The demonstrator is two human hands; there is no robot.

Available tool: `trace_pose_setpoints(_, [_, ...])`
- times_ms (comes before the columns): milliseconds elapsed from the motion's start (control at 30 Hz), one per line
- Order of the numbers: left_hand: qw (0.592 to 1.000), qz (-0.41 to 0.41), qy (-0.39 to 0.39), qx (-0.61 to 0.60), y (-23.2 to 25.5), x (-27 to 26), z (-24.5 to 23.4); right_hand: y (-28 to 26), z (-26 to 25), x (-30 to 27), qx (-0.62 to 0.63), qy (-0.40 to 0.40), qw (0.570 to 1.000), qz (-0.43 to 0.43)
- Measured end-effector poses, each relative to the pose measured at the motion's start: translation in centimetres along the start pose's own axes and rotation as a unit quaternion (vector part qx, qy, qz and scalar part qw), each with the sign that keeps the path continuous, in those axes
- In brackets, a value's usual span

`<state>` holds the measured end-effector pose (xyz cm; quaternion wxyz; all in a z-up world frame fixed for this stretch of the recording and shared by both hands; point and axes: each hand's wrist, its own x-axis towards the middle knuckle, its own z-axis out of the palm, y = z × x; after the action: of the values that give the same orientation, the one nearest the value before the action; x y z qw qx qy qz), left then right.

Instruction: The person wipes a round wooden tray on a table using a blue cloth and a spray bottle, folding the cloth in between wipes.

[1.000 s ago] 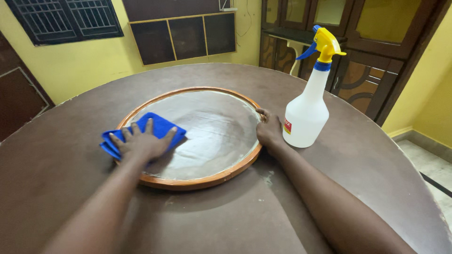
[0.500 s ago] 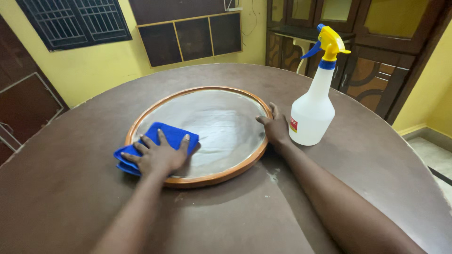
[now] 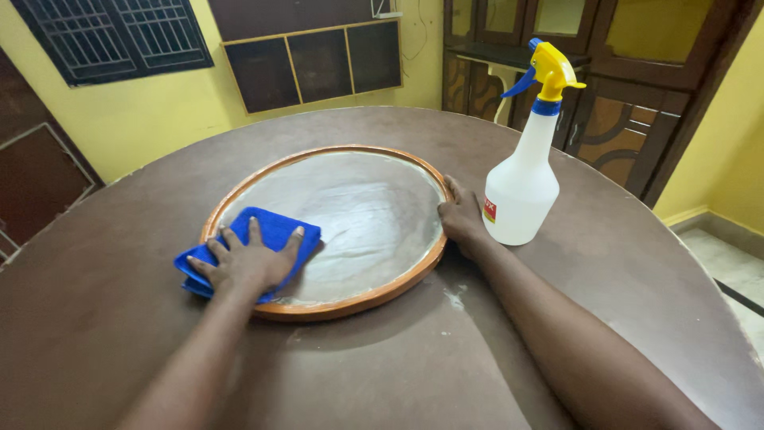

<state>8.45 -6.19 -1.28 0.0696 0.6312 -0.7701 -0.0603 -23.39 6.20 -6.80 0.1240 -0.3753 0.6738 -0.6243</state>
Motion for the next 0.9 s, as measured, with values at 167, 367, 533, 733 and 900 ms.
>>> trace_pose_setpoints(167, [1.000, 0.009, 0.008, 0.009, -1.7, 3.3, -0.1, 0.2, 0.0, 0.1, 0.028, -0.009, 0.999, -0.023])
trace_pose_setpoints(367, [1.000, 0.006, 0.018, 0.018, -1.5, 4.4, 0.3, 0.0, 0.1, 0.0, 0.034, -0.006, 0.999, -0.005])
trace_pose_setpoints(533, [0.999, 0.007, 0.029, 0.013, -1.4, 3.0, 0.5, 0.2, 0.0, 0.2, 0.039, 0.009, 0.999, -0.013])
trace_pose_setpoints(733, [0.998, -0.040, 0.045, -0.004, 0.9, -1.0, 0.9, 0.4, 0.1, 0.3, 0.043, 0.017, 0.999, 0.000])
trace_pose_setpoints(900, [0.998, -0.059, 0.016, 0.000, 3.8, -5.2, 1.1, 1.3, 0.5, 0.7, 0.047, 0.020, 0.999, -0.019])
